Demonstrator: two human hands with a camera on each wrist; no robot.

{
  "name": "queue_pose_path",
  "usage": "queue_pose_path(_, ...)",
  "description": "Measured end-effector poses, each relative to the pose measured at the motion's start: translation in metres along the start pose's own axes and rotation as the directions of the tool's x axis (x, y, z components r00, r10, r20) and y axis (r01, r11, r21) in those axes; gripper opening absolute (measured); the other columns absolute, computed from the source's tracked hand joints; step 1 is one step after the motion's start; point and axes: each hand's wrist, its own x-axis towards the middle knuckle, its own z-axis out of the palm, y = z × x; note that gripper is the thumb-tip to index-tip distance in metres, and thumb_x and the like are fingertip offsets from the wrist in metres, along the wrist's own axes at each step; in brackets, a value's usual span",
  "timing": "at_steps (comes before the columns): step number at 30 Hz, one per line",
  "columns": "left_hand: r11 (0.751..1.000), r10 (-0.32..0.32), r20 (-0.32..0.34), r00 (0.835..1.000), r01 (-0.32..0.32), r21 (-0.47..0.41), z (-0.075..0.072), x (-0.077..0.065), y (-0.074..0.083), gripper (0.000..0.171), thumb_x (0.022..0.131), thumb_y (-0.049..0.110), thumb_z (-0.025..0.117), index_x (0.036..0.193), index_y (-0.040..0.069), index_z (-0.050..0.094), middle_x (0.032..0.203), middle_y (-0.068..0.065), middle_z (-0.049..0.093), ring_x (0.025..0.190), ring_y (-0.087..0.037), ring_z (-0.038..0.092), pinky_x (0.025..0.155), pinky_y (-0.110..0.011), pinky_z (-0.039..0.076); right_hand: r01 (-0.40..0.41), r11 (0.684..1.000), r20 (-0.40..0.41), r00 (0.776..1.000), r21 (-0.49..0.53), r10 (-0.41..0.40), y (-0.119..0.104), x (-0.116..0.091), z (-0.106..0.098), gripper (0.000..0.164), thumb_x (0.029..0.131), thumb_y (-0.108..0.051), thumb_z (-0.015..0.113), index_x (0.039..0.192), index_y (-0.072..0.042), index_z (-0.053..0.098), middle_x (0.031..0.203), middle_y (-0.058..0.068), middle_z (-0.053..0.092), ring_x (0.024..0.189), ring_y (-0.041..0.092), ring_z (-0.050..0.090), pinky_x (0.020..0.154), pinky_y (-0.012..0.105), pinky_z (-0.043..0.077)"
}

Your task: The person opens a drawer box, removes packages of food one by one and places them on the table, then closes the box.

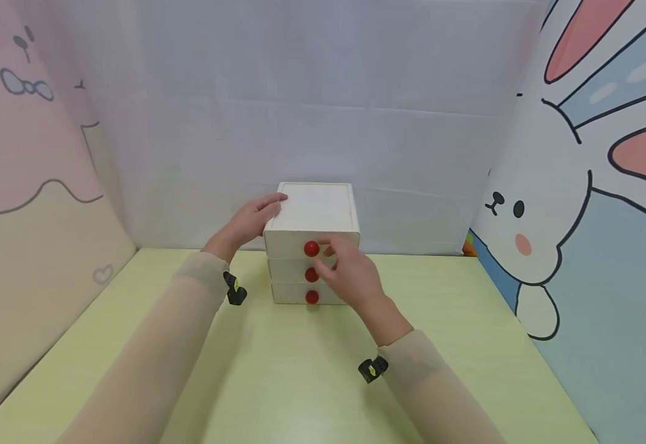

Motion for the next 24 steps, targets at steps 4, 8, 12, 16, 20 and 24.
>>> queue_pose_path(4, 1.0, -0.003, 0.004, 1.0, 0.003, -0.008, 0.0, 0.0, -0.002, 0.056, 0.116, 0.052, 0.037, 0.169, 0.033, 0.045, 0.16, -0.01, 0.055, 0.088, -0.025, 0.049, 0.084, -0.043, 0.049, 0.016, 0.998, -0.001, 1.0, -0.062, -0.016, -0.003, 0.004, 0.005, 0.039, 0.103, -0.025, 0.077, 0.138, -0.012, 0.066, 0.117, 0.01, 0.078, 0.082, 0.023, 0.074, 0.07, 0.04, 0.062)
queue_pose_path(8, 1.0, -0.002, 0.002, 1.0, 0.002, -0.014, 0.0, 0.0, -0.003, 0.056, 0.116, 0.053, 0.037, 0.168, 0.034, 0.045, 0.153, -0.011, 0.058, 0.08, -0.023, 0.044, 0.086, -0.046, 0.049, 0.067, 0.98, -0.028, 0.997, -0.186, -0.073, -0.006, 0.008, 0.01, 0.04, 0.103, -0.027, 0.078, 0.137, -0.01, 0.067, 0.118, 0.008, 0.078, 0.077, 0.02, 0.071, 0.058, 0.032, 0.055)
queue_pose_path(12, 1.0, 0.004, -0.005, 1.0, -0.004, -0.017, 0.0, -0.001, -0.003, 0.056, 0.116, 0.052, 0.037, 0.168, 0.034, 0.046, 0.161, -0.008, 0.055, 0.091, -0.025, 0.052, 0.084, -0.042, 0.049, 0.104, 0.961, -0.052, 0.991, -0.256, -0.121, -0.01, 0.011, 0.012, 0.037, 0.102, -0.025, 0.081, 0.131, -0.007, 0.066, 0.116, 0.008, 0.077, 0.071, 0.02, 0.066, 0.053, 0.029, 0.05)
queue_pose_path(16, 0.999, 0.0, -0.009, 1.0, -0.001, -0.033, 0.001, -0.001, -0.002, 0.055, 0.117, 0.051, 0.037, 0.168, 0.033, 0.047, 0.169, -0.008, 0.05, 0.115, -0.028, 0.058, 0.087, -0.041, 0.051, 0.089, 0.959, -0.045, 0.994, -0.267, -0.104, -0.012, 0.014, 0.013, 0.033, 0.102, -0.023, 0.081, 0.124, -0.007, 0.064, 0.111, 0.008, 0.077, 0.075, 0.021, 0.071, 0.053, 0.029, 0.05)
queue_pose_path(20, 0.999, -0.006, -0.013, 1.0, 0.005, -0.046, 0.001, -0.001, -0.001, 0.055, 0.117, 0.05, 0.037, 0.168, 0.033, 0.047, 0.17, -0.008, 0.048, 0.119, -0.031, 0.058, 0.087, -0.042, 0.05, 0.081, 0.954, -0.034, 0.995, -0.29, -0.095, -0.011, 0.016, 0.014, 0.03, 0.102, -0.024, 0.081, 0.118, -0.007, 0.063, 0.108, 0.008, 0.076, 0.068, 0.021, 0.068, 0.05, 0.028, 0.048)
queue_pose_path(24, 0.999, -0.007, -0.015, 1.0, 0.007, -0.045, 0.002, 0.0, -0.001, 0.055, 0.117, 0.05, 0.037, 0.168, 0.032, 0.047, 0.171, -0.008, 0.048, 0.12, -0.032, 0.057, 0.087, -0.042, 0.05, 0.102, 0.941, -0.044, 0.991, -0.321, -0.123, -0.01, 0.017, 0.015, 0.027, 0.102, -0.024, 0.082, 0.113, -0.008, 0.063, 0.103, 0.006, 0.075, 0.059, 0.017, 0.057, 0.048, 0.027, 0.044)
